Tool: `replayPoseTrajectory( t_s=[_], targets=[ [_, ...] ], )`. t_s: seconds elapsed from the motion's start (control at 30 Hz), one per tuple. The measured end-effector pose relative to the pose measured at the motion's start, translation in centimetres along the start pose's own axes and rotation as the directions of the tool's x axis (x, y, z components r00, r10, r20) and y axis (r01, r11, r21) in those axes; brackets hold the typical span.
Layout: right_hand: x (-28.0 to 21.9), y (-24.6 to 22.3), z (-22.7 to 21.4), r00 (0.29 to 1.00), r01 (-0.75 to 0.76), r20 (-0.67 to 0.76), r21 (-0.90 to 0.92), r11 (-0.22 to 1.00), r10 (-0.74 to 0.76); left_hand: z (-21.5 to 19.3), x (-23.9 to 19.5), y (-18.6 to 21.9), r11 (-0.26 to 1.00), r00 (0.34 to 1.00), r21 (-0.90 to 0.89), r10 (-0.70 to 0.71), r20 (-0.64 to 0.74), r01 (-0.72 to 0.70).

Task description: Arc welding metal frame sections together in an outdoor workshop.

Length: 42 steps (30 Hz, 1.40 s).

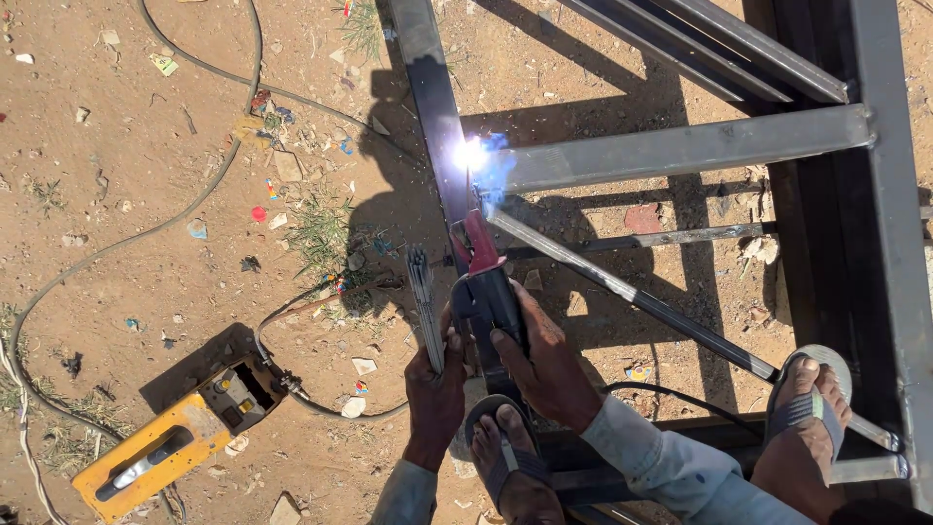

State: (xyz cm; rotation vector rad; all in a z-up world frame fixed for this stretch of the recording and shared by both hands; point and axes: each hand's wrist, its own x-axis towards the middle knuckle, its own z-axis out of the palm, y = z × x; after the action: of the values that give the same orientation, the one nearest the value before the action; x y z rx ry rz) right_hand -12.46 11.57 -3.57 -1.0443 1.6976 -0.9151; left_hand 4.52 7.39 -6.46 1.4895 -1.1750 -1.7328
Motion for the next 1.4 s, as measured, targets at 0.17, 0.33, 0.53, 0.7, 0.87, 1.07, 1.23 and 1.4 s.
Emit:
replayPoseTrajectory(
  t_s=[0.17, 0.33, 0.53, 0.7, 0.87, 1.07, 1.23, 1.4],
  targets=[
    [0.1, 1.0, 0.1, 0.992, 0.119, -0.021, -0.114, 0.986, -0.122, 0.0, 0.1, 0.7, 0.998, 1.000, 0.053, 0.028, 0.005, -0.029],
    [0.1, 0.5, 0.0, 0.993, 0.108, -0.031, -0.099, 0.989, -0.111, 0.1, 0.2, 0.5, 0.999, 1.000, 0.049, -0.018, -0.005, 0.018],
    [0.1, 0.9, 0.0, 0.988, 0.144, -0.037, -0.109, 0.984, -0.148, 0.1, 0.1, 0.3, 0.997, 1.000, 0.083, 0.008, -0.016, -0.006],
    [0.3, -0.1, -0.2, 0.999, -0.020, 0.029, -0.032, 0.999, 0.021, 0.1, 0.1, 0.2, 0.998, 1.000, 0.055, 0.022, 0.003, -0.022],
    [0.3, 0.4, 0.0, 0.997, 0.077, 0.002, -0.068, 0.995, -0.077, 0.1, 0.2, 0.3, 0.999, 1.000, 0.025, 0.022, 0.002, -0.022],
    [0.3, 0.2, 0.0, 0.999, 0.048, 0.008, -0.058, 0.997, -0.048, 0.0, 0.2, -0.1, 0.999, 1.000, 0.040, 0.023, -0.001, -0.023],
    [0.3, -0.1, 0.0, 1.000, 0.028, 0.006, -0.049, 0.998, -0.028, 0.1, 0.3, 0.4, 0.997, 1.000, 0.077, 0.012, -0.013, -0.011],
    [0.4, -0.2, -0.1, 0.999, -0.028, 0.019, -0.027, 0.999, 0.029, 0.1, 0.3, 0.6, 0.996, 0.999, 0.084, 0.037, 0.000, -0.037]
  ],
)
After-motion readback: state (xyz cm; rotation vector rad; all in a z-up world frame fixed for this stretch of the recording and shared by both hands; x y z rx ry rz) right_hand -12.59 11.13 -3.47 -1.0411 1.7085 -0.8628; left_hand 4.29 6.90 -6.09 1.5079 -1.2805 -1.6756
